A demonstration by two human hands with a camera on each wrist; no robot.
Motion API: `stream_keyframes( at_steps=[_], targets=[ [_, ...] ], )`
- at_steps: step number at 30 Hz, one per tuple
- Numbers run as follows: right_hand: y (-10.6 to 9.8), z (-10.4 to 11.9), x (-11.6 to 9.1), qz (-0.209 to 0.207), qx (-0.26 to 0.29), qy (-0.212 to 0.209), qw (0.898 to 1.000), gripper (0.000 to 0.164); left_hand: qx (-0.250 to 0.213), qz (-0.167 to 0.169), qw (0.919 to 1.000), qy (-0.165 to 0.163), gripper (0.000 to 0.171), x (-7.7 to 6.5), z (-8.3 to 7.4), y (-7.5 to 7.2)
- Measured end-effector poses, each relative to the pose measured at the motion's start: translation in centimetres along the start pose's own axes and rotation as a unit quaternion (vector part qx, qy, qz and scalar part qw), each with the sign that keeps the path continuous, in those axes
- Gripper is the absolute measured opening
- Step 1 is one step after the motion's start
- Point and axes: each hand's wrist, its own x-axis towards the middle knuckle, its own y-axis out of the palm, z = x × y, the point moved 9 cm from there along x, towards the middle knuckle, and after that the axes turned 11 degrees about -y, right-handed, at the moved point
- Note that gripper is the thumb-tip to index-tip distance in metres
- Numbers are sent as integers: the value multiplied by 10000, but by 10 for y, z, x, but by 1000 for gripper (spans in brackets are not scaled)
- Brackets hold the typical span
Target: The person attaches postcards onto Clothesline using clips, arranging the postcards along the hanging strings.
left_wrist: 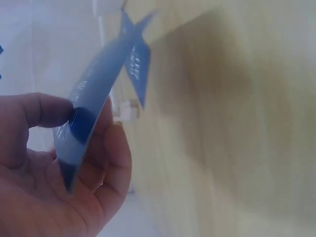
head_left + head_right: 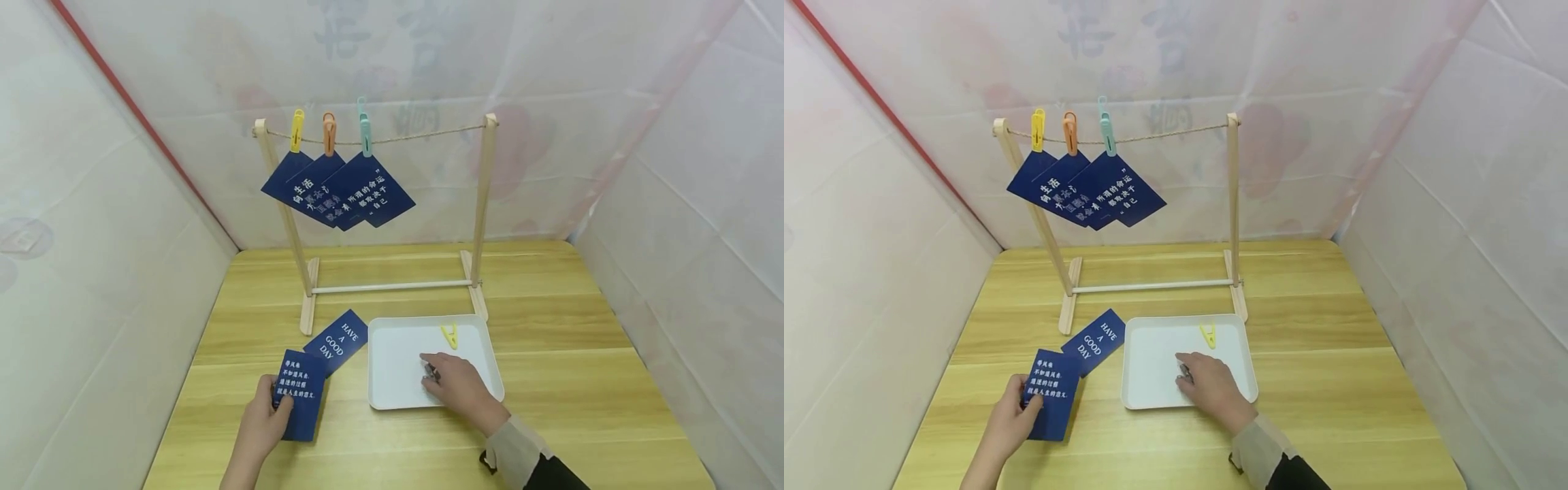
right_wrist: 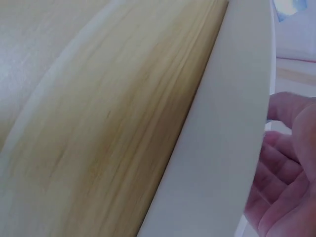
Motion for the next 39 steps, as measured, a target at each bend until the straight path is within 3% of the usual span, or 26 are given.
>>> stream_keyframes(
  at_steps=[4, 8, 12, 17, 26, 39],
  targets=[
    [-7, -3, -1, 24, 379, 161, 9991, 33, -213, -165, 9992, 279, 31, 2, -17, -3],
    [-10, -9, -2, 168, 810, 340, 9960, 30, -381, -238, 9984, 355, 24, 6, -30, -4],
    [-15, -14, -1, 186, 1017, 414, 9938, 36, -682, -309, 9958, 529, 16, 9, -43, -5],
    [-34, -13, 2, -172, 972, 283, 9947, 47, -980, -272, 9906, 910, 14, 11, -65, -5],
    [-66, -13, 11, -692, 1142, -13, 9910, 34, -1389, -106, 9792, 1474, 23, 16, -102, -8],
    [-117, -9, 28, -898, 1334, -276, 9866, 28, -1543, 14, 9748, 1613, 36, 25, -133, -14]
  ],
)
